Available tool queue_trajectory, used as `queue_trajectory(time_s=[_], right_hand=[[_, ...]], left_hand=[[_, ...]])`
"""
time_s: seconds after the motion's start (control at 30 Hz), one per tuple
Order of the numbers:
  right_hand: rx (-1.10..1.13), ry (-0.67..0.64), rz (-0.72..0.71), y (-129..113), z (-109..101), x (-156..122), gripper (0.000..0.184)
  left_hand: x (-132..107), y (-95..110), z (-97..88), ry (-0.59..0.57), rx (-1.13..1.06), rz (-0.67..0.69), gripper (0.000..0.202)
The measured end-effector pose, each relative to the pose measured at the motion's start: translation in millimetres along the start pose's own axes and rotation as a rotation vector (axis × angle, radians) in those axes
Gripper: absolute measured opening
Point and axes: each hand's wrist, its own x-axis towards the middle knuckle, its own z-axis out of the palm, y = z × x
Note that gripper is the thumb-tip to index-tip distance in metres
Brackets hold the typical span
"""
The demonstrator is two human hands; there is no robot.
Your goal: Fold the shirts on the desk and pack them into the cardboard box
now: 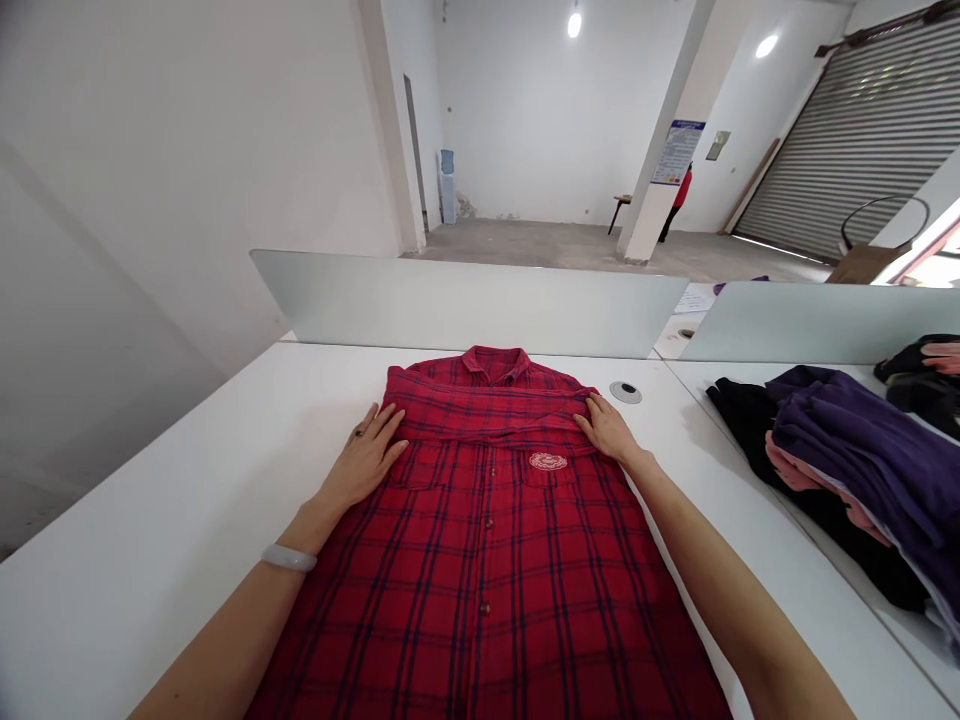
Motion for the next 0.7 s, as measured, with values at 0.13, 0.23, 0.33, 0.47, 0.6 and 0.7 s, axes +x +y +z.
queue_trajectory(time_s=[0.13,0.23,0.33,0.47,0.6,0.7], right_hand=[[-0.026,0.011,0.007,1,8,-2,0.061],[-0.004,0.040,0.023,0,10,-3,0.060],[0.014,0.070,0.050,-3,11,-5,0.059],[0.021,0.108,0.073,-5,13,-7,0.059],[0.034,0.113,0.074,-4,15,-7,0.058],[0.043,0.109,0.076,-3,17,-8,0.060]], left_hand=[[-1,3,3.4,-0.080,0.042,-0.041,0.048],[14,16,-2.9,-0.029,0.051,-0.050,0.042],[52,49,-8.7,0.030,0.063,0.097,0.036],[122,109,4.6,-0.052,0.042,0.319,0.037],[177,146,39.0,-0.114,0.027,0.215,0.039],[199,149,63.0,-0.110,0.031,0.137,0.041]])
